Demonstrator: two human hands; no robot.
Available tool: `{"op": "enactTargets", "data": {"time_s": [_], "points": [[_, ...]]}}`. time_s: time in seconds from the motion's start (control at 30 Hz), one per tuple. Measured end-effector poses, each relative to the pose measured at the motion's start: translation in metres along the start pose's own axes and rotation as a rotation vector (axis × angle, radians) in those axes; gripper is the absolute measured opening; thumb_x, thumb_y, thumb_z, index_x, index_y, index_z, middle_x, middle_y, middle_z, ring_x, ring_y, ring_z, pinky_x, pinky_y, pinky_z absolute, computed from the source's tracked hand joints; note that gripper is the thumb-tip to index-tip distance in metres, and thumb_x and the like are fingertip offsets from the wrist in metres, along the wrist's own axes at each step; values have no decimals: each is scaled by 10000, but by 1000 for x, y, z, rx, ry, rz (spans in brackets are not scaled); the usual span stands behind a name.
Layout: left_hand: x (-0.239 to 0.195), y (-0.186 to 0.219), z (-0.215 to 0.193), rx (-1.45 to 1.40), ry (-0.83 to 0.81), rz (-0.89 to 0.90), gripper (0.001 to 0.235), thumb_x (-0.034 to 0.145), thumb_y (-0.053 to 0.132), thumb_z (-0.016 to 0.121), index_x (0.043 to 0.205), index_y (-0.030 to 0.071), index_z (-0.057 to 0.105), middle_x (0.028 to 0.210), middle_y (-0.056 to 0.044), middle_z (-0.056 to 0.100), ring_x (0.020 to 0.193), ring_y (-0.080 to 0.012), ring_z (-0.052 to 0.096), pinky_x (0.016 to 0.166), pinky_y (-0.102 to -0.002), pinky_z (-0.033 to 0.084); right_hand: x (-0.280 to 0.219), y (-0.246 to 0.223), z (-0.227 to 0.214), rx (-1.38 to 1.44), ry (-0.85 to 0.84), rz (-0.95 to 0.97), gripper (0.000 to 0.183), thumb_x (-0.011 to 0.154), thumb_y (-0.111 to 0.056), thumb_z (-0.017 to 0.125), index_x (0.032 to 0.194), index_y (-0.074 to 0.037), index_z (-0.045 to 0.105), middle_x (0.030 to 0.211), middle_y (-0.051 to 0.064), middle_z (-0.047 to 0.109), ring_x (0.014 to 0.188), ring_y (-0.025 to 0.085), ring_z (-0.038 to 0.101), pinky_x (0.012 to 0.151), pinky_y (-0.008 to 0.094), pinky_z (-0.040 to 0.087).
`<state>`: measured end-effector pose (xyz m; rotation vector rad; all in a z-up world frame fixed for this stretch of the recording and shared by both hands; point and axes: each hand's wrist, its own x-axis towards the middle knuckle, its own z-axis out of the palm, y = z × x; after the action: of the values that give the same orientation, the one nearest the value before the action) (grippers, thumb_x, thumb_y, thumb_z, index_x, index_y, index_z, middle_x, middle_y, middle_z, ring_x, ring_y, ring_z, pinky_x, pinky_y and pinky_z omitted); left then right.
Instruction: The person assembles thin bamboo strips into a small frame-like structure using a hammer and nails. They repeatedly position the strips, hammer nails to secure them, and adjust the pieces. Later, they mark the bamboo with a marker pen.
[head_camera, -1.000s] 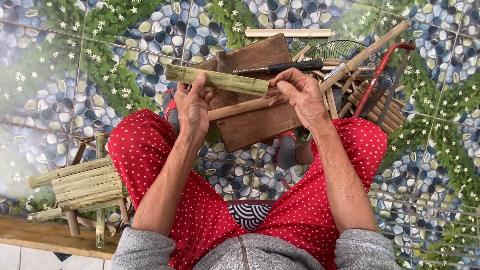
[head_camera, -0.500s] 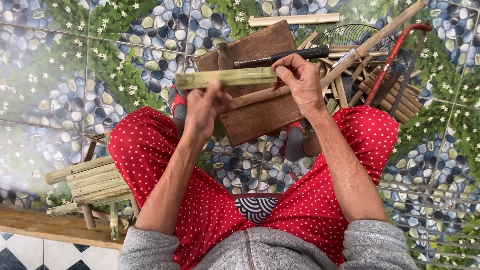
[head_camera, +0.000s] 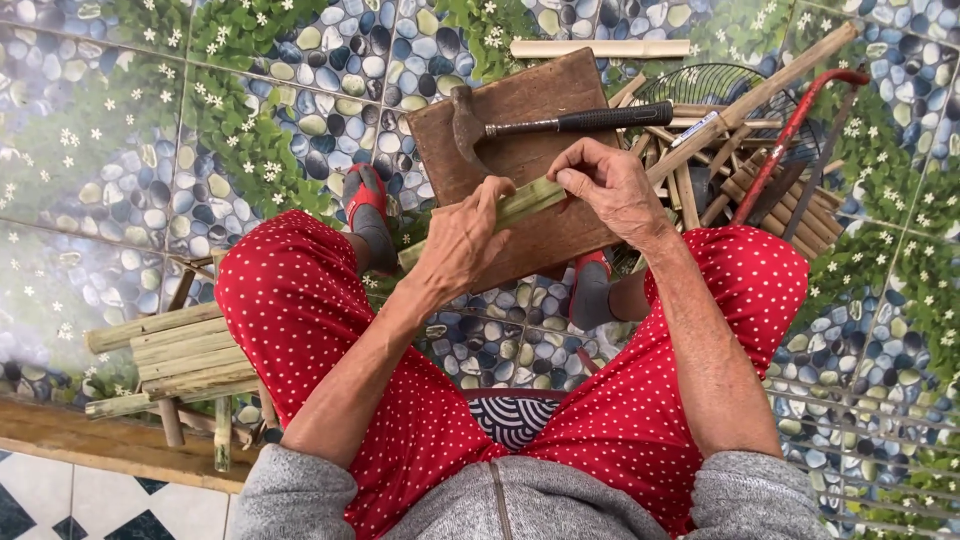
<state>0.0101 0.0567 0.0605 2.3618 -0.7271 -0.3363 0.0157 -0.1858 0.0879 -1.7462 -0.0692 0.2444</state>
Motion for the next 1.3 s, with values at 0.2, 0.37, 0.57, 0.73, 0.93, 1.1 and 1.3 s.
{"op": "enactTargets", "data": {"time_s": [0.2,0.37,0.57,0.73,0.93,1.1,1.3], "points": [[-2,4,-5,-90,-46,-80,501,909,193,735,1272,204,389,1143,-125,691,1015,-413,729,853,-531,584,6,7,-5,-146,67,-20,92,1002,-100,745,1074,-43,750,934,102,681,853,144,685,775,291,576],[1,8,21,2,-11,-212,495,905,221,763,1258,207,416,1155,-73,525,867,-464,725,781,-577,613,6,12,-1,-393,58,-113,66,987,-9,739,1019,-44,784,858,125,627,725,179,660,663,307,562],[4,-6,45,169,151,-65,500,865,209,802,1250,169,486,1052,-50,500,998,-333,647,847,-427,528,14,33,-1,-457,97,-111,65,959,-91,803,1003,-78,757,844,74,652,780,184,691,635,291,595],[2,-4,48,122,97,-18,511,857,190,808,1268,144,507,1067,-67,512,986,-344,662,850,-425,535,34,26,-4,-665,154,-321,70,960,-92,791,990,-114,731,1058,70,654,1040,291,635,886,403,539],[5,-1,7,-125,129,-146,488,898,199,772,1311,189,511,1081,-82,545,953,-408,697,845,-495,565,62,49,4,-630,132,-434,111,918,-78,821,955,-146,741,1110,45,685,1089,270,625,961,393,503],[19,-15,-4,-410,275,-318,390,985,214,648,1336,186,481,1089,-142,576,969,-470,693,841,-558,566,56,2,11,-363,205,-307,84,973,-74,793,987,-154,775,906,23,692,835,147,676,778,287,565],[14,10,-5,-249,68,-226,359,1008,279,653,1325,204,500,1095,-117,593,912,-474,734,829,-618,598,51,13,-2,-184,229,-130,42,989,-62,776,1029,-67,767,860,96,669,691,133,683,638,258,595]]}}
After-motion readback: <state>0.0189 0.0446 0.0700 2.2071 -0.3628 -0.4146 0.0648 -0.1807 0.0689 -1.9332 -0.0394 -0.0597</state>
